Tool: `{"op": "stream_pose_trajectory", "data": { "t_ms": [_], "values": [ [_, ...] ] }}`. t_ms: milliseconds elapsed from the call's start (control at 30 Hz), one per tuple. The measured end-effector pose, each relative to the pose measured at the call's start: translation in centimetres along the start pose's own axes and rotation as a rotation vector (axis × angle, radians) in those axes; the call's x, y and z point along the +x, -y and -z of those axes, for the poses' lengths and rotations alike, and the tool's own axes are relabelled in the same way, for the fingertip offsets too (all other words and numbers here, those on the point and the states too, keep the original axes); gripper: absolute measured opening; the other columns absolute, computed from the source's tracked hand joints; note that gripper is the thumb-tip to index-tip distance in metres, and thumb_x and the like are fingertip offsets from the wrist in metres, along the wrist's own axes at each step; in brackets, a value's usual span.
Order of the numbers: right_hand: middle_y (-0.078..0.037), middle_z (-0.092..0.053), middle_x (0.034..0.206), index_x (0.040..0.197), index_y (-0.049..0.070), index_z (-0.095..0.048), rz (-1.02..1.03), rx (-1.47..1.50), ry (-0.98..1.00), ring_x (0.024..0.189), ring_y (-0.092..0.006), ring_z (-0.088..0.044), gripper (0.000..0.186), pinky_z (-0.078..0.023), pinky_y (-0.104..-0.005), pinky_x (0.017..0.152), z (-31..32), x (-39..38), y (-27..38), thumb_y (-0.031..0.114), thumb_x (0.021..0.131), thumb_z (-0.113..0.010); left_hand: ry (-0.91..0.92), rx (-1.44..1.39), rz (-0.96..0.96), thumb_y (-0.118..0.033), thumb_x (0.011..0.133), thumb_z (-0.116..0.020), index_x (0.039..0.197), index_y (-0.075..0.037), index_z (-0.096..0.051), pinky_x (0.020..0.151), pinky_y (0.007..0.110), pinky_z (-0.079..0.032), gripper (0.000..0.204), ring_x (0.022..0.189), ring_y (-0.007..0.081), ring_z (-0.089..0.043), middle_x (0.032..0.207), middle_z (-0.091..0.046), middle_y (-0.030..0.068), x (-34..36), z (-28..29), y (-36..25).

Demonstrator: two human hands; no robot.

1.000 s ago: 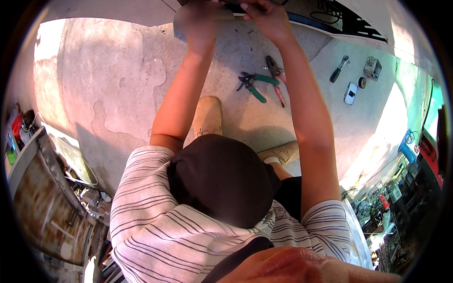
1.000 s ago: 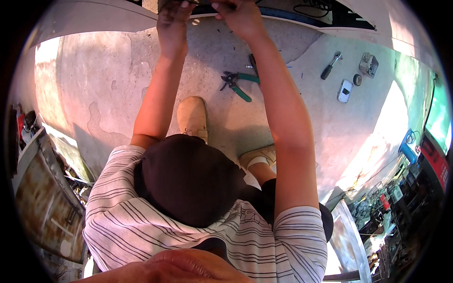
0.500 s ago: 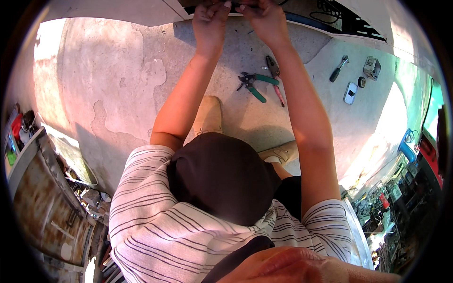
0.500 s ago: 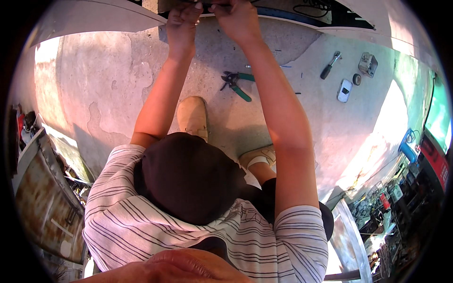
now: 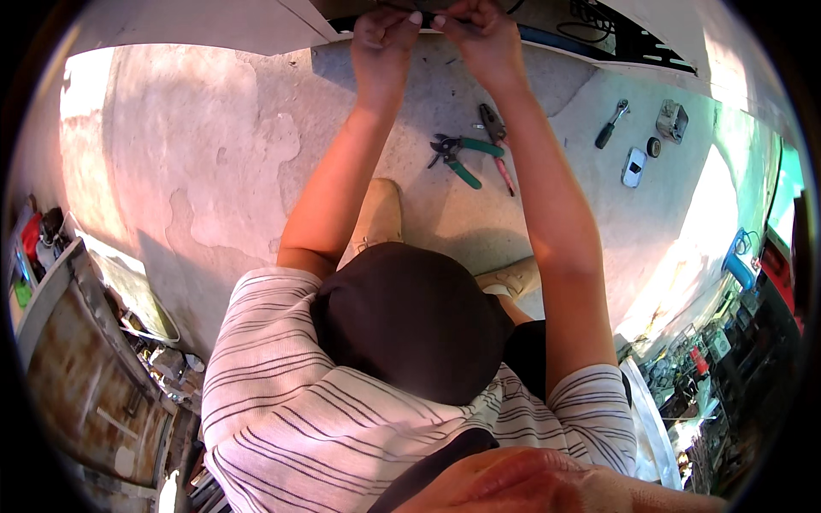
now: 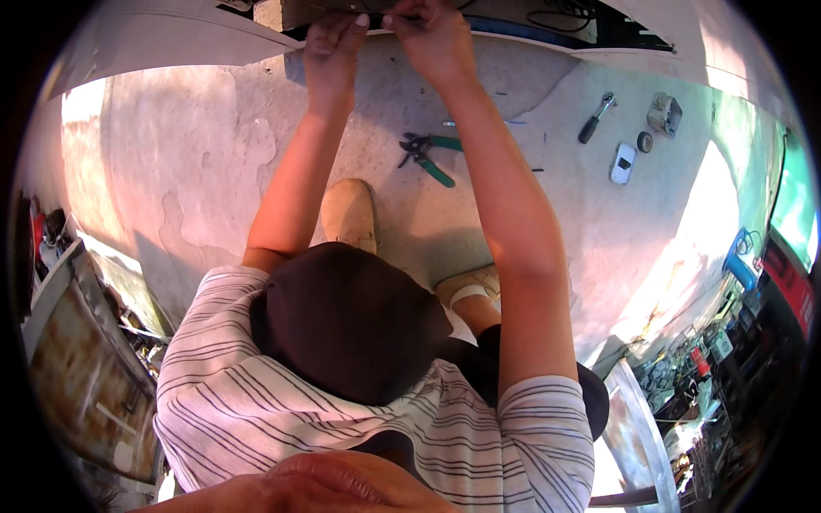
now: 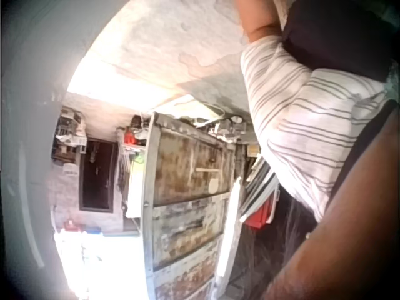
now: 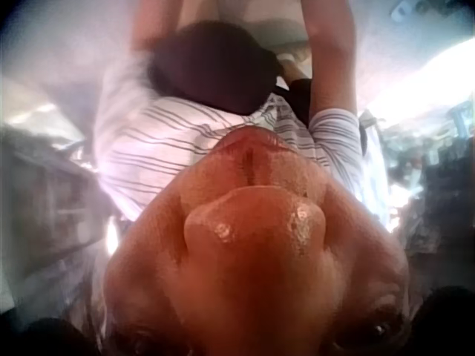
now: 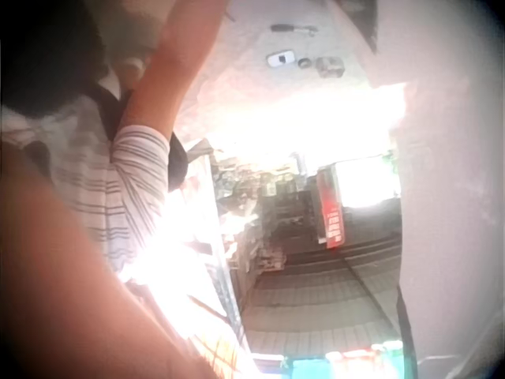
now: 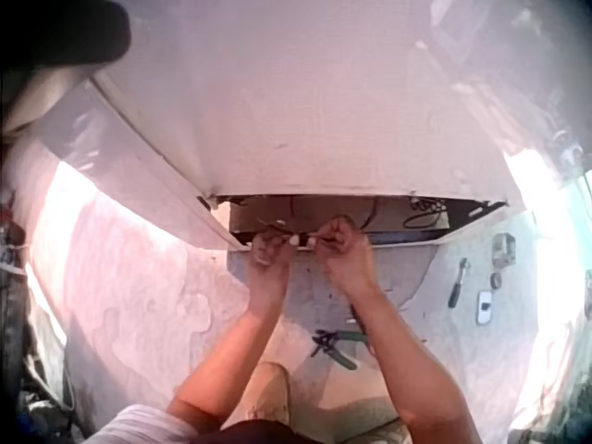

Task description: The person handles a bundle of wires, cuts a plastic wrapper with pliers, and then sits on the ground to connect and secure electrical wires at the base of an appliance.

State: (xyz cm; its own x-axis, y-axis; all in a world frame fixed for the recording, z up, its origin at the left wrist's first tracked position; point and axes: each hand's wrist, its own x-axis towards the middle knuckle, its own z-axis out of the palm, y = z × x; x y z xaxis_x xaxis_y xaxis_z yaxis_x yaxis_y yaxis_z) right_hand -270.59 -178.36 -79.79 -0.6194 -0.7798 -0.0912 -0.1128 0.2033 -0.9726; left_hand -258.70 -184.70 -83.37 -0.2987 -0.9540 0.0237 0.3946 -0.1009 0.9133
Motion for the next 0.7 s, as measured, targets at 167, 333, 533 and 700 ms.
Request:
{"op": "stream_pose_trajectory", "data": {
  "t_ms": [167,333,533,700],
  "values": [
    [-0.005,-0.068,0.081,0.090,0.003,-0.058,-0.019,0.014,-0.021,0.077,-0.0089,-0.063,0.016,-0.051,-0.0249,0.070,1.0,-0.2,0.8,0.002,0.083,-0.072,-0.055,0.005,0.108,-0.023,0.095,-0.066,0.107,-0.005,-0.059,0.084,0.025,-0.052,0.023,0.091,0.0098,-0.063,0.100,-0.068,0.0032,-0.2,0.8,-1.2],
    [-0.005,-0.067,0.079,0.091,0.002,-0.057,0.071,-0.231,0.073,0.077,-0.0105,-0.064,0.016,-0.052,-0.0259,0.070,2.8,0.3,1.7,0.002,0.084,-0.071,0.020,-0.017,0.098,-0.019,0.093,-0.069,0.101,-0.002,-0.062,0.083,0.025,-0.052,0.021,0.087,0.0114,-0.065,0.091,-0.070,0.0061,1.2,0.5,-1.9],
    [-0.005,-0.067,0.081,0.095,0.002,-0.058,0.192,-0.485,0.249,0.075,-0.0123,-0.065,0.015,-0.054,-0.0275,0.070,5.5,2.1,3.1,0.004,0.085,-0.070,0.084,0.252,0.202,-0.025,0.093,-0.068,0.097,-0.005,-0.067,0.065,0.023,-0.047,0.020,0.076,0.0085,-0.062,0.082,-0.067,-0.0006,1.7,0.3,-4.4],
    [-0.005,-0.068,0.087,0.107,0.001,-0.060,-0.200,-0.226,0.501,0.078,-0.0136,-0.067,0.020,-0.055,-0.0290,0.071,6.9,4.7,3.0,0.015,0.093,-0.065,0.153,0.358,0.222,-0.023,0.094,-0.067,0.097,-0.004,-0.067,0.066,0.023,-0.048,0.020,0.076,0.0087,-0.063,0.081,-0.068,-0.0002,1.8,-0.4,-6.1]
  ]
}}
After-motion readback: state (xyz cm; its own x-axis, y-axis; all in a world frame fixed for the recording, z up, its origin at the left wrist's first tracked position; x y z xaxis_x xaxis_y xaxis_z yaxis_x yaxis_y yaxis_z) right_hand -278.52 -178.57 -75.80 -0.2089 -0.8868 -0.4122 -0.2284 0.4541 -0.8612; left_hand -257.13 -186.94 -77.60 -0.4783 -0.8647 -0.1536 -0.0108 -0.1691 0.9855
